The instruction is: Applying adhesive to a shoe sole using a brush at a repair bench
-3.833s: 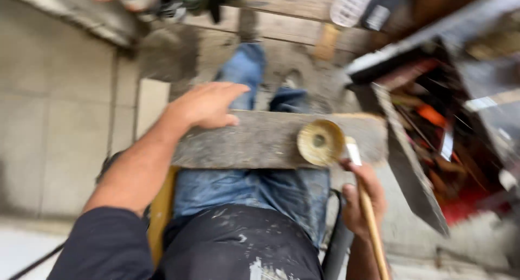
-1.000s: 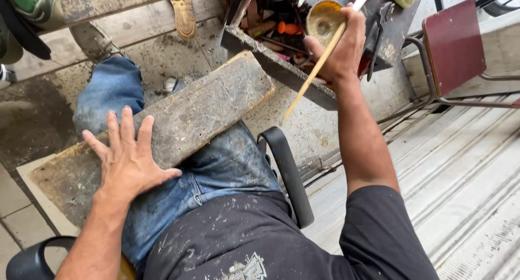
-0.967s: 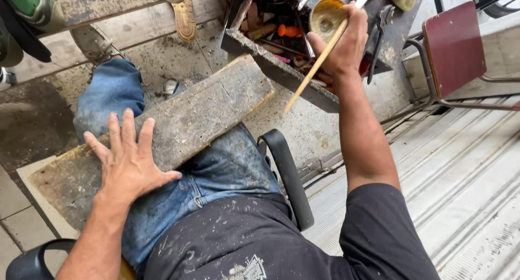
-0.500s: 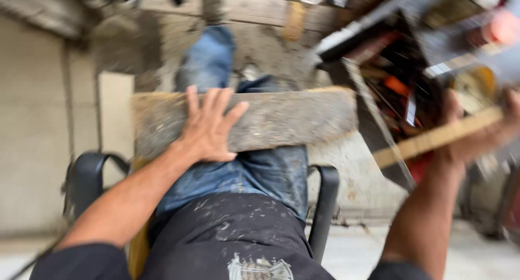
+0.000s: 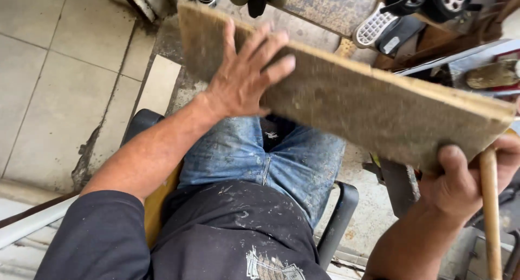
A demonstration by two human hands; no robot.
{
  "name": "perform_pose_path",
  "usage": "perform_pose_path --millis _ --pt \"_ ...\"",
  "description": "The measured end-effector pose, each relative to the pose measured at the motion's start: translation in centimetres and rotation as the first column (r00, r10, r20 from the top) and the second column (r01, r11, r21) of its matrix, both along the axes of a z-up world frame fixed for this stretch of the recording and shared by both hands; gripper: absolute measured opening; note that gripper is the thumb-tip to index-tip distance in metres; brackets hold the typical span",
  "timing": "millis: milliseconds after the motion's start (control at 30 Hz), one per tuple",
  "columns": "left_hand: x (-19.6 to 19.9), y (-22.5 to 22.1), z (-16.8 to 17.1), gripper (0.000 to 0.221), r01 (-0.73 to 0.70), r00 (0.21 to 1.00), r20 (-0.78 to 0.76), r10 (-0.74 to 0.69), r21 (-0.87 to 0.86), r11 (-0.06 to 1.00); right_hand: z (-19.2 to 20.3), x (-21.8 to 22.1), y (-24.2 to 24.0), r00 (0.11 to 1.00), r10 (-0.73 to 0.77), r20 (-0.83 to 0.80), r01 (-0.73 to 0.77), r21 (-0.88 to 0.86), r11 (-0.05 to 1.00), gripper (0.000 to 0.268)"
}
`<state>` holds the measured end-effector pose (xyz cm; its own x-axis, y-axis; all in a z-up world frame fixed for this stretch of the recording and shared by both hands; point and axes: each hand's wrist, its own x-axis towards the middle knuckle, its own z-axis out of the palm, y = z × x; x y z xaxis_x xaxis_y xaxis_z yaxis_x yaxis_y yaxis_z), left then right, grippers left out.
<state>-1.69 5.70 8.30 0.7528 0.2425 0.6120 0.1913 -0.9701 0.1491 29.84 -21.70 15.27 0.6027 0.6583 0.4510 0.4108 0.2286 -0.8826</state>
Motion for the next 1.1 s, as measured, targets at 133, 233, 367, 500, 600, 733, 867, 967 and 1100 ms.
perform_pose_path --millis 133,233,367,500,600,733,867,967,1100 --pt "0.3 1.5 4.7 0.147 -0.423 0.726 -0.622 0.295 -0.064 0.904 1.8 -0.4 4.9 0.852 0.082 0.517 -0.149 0.089 0.985 0.042" --pt "-1.9 0.3 4.2 0.126 -0.506 0.744 -0.591 0.311 -0.194 0.841 -1.2 -1.4 10.7 0.793 0.100 0.601 -0.112 -0.018 0.994 0.039" --pt "-8.8 -1.0 -1.1 0.097 -0.517 0.772 -0.565 0.290 -0.293 0.804 -9.9 0.8 18.2 0.878 0.189 0.440 -0.022 -0.357 0.934 0.050" --pt "-16.8 -4.3 -8.3 0.108 -0.699 0.547 -0.763 0.343 -0.192 0.689 -16.3 3.3 24.1 0.843 0.277 0.462 -0.012 -0.498 0.867 0.046" --pt "-18.3 -6.4 -7.8 0.092 -0.744 0.437 -0.781 0.446 -0.036 0.667 -20.0 5.9 27.2 0.787 0.443 0.429 -0.135 -0.581 0.803 0.046" --pt "-19.5 -5.7 -7.1 0.055 -0.678 0.512 -0.769 0.383 -0.087 0.730 -25.3 12.6 32.5 0.712 0.579 0.397 -0.012 -0.818 0.575 0.046" --pt "-18.3 -5.8 -8.1 0.024 -0.612 0.652 -0.642 0.403 -0.131 0.780 -27.9 17.8 34.4 0.371 0.434 0.821 0.139 -0.512 0.848 0.060" --pt "-18.4 -5.5 -8.0 0.018 -0.618 0.634 -0.681 0.366 -0.162 0.769 -26.1 15.7 34.6 0.362 0.364 0.858 0.147 -0.438 0.887 0.057" --pt "-18.1 -5.9 -7.6 0.017 -0.670 0.593 -0.714 0.372 -0.182 0.720 -21.2 12.6 30.9 0.499 0.334 0.800 0.238 -0.496 0.835 0.052"
